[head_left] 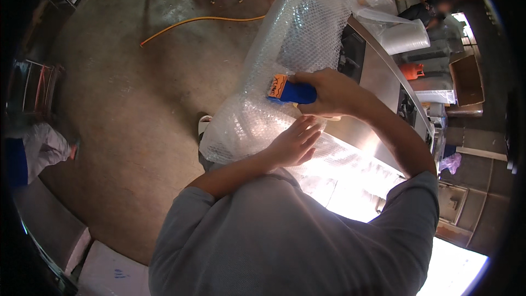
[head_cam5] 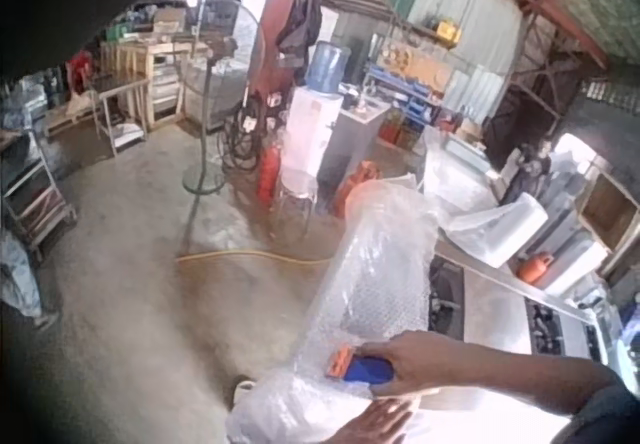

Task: The person wraps a large stainless steel appliance with bubble wrap and secures it using a tape dispenser. They repeatedly pull tape, press it onto the bubble wrap, and smooth the wrap over the appliance surface.

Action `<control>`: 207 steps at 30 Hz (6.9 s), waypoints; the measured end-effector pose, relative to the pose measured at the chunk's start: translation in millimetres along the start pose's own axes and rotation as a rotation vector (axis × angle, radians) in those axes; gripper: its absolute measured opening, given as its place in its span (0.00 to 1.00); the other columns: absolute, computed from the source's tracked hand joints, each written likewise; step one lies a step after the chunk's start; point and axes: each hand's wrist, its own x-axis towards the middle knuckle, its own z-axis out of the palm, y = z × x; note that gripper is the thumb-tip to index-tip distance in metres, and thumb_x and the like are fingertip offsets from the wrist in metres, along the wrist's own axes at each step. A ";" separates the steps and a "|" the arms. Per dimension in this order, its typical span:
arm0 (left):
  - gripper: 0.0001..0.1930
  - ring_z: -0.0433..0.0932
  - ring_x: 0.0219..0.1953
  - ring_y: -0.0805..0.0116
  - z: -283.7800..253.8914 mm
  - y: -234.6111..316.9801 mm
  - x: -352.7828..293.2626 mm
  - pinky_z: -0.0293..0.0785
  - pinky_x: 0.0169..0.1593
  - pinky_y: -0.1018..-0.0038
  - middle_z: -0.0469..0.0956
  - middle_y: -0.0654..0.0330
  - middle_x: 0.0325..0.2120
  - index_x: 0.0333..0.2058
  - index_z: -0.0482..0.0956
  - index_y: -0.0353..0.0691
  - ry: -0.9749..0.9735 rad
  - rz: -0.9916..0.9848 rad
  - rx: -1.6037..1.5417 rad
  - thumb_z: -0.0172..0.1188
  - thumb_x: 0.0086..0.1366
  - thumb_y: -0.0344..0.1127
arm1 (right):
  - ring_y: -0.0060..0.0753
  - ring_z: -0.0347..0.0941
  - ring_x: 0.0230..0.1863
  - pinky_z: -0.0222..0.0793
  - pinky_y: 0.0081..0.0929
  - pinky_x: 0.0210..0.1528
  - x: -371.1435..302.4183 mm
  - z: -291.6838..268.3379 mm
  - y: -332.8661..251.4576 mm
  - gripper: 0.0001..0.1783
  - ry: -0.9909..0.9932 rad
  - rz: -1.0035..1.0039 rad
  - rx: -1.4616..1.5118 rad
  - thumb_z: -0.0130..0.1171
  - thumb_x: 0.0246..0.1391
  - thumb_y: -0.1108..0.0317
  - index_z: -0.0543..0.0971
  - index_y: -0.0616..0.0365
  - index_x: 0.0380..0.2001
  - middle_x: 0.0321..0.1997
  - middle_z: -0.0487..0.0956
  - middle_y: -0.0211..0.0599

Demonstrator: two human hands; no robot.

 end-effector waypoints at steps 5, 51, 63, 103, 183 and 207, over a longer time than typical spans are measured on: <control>0.16 0.80 0.51 0.50 -48.3 16.1 -13.0 0.74 0.57 0.55 0.82 0.52 0.46 0.46 0.82 0.35 0.266 -0.096 -0.082 0.68 0.61 0.34 | 0.29 0.84 0.46 0.78 0.28 0.55 -34.5 -6.5 29.1 0.42 0.146 0.061 0.515 0.75 0.47 0.62 0.75 0.52 0.68 0.48 0.87 0.43; 0.42 0.57 0.77 0.50 -89.9 -22.8 44.0 0.48 0.78 0.47 0.62 0.46 0.73 0.70 0.64 0.31 -0.309 -0.300 0.466 0.57 0.72 0.62 | 0.52 0.86 0.43 0.80 0.45 0.50 -96.7 23.1 69.4 0.43 -0.106 0.151 0.077 0.73 0.46 0.54 0.74 0.39 0.69 0.43 0.86 0.50; 0.44 0.56 0.77 0.50 -65.3 -18.5 38.6 0.51 0.78 0.49 0.61 0.47 0.73 0.71 0.63 0.33 -0.418 -0.227 0.557 0.60 0.69 0.62 | 0.52 0.83 0.42 0.78 0.44 0.50 -170.2 37.3 126.2 0.45 -0.143 0.212 0.041 0.75 0.42 0.59 0.75 0.37 0.68 0.40 0.83 0.47; 0.51 0.46 0.79 0.38 24.3 -22.2 114.4 0.38 0.81 0.48 0.50 0.31 0.74 0.71 0.54 0.18 -0.826 0.456 0.344 0.59 0.66 0.57 | 0.41 0.86 0.43 0.81 0.42 0.44 -222.1 50.3 85.1 0.24 -0.380 0.844 -0.055 0.76 0.32 0.47 0.91 0.42 0.36 0.37 0.89 0.34; 0.26 0.77 0.48 0.58 65.5 -508.1 460.8 0.61 0.57 0.51 0.82 0.59 0.35 0.32 0.83 0.44 -0.667 0.359 -0.270 0.53 0.74 0.62 | 0.37 0.79 0.35 0.74 0.37 0.38 180.3 -220.7 310.1 0.23 -0.219 0.254 0.239 0.64 0.62 0.42 0.83 0.31 0.58 0.33 0.77 0.40; 0.22 0.77 0.49 0.54 48.0 -481.5 482.1 0.70 0.57 0.54 0.79 0.52 0.37 0.37 0.83 0.38 -0.728 0.330 -0.167 0.59 0.73 0.55 | 0.41 0.84 0.43 0.79 0.41 0.48 29.1 -189.7 400.6 0.26 -0.365 0.762 0.095 0.69 0.53 0.44 0.84 0.24 0.56 0.42 0.84 0.33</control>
